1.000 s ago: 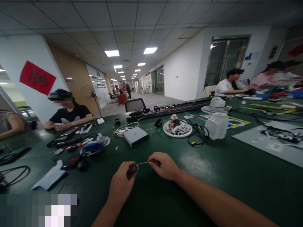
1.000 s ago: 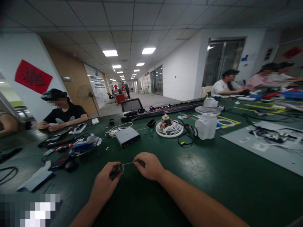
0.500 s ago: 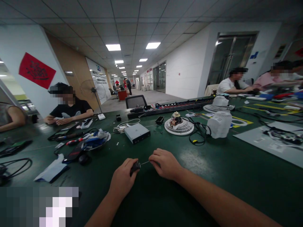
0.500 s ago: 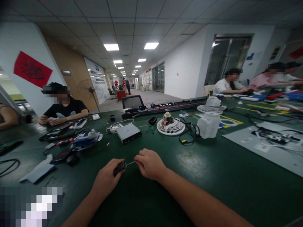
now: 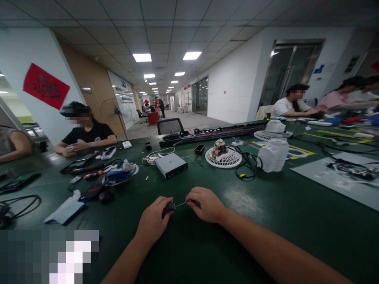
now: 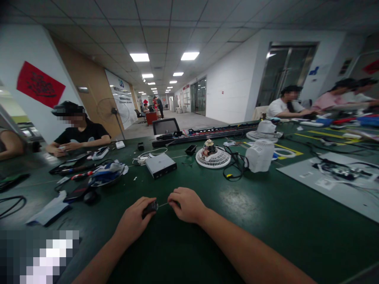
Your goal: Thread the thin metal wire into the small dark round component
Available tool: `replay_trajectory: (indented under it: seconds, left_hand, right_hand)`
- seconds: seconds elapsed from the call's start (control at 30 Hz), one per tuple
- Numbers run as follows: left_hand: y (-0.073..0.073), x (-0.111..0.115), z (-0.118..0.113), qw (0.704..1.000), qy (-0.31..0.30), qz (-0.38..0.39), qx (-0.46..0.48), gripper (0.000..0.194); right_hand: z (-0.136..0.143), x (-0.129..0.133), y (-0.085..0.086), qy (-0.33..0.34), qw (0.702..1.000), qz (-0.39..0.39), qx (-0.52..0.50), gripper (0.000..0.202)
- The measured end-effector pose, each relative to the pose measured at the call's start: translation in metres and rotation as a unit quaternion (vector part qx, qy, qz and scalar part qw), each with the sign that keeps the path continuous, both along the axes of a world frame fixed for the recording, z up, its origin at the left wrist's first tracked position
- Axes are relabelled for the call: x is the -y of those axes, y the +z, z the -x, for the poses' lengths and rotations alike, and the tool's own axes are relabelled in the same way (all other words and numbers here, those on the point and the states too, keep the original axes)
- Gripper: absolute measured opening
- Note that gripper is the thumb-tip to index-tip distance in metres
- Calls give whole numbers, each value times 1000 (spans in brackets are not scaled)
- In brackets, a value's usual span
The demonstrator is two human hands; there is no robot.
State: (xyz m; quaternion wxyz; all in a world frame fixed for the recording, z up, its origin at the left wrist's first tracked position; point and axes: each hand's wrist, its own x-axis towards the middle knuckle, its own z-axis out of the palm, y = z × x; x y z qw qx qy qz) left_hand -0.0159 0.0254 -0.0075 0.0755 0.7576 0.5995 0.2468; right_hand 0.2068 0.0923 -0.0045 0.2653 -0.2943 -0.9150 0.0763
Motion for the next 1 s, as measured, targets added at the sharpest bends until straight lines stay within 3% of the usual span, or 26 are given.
replay_trajectory:
  seconds: [0.43, 0.57, 0.7, 0.87, 1.0]
  left_hand:
    - [0, 0, -1, 1000, -1, 2, -14, 38]
    - [1, 1, -1, 1000, 13, -1, -15, 38]
    - [3, 1, -1, 1000, 4, 2, -16, 38]
    - [3, 2, -4, 1000, -1, 8, -22, 38]
    - [2, 1, -5, 999, 2, 10, -40, 38]
  right_hand:
    - [2, -2, -1, -70, 996, 48, 7, 14]
    - [2, -3, -3, -33, 998, 53, 28, 12]
    - [1, -4, -4, -66, 996, 54, 35, 15]
    - [3, -2, 0, -21, 998, 46, 41, 16]
    - [8, 2, 1, -78, 993, 29, 78, 21]
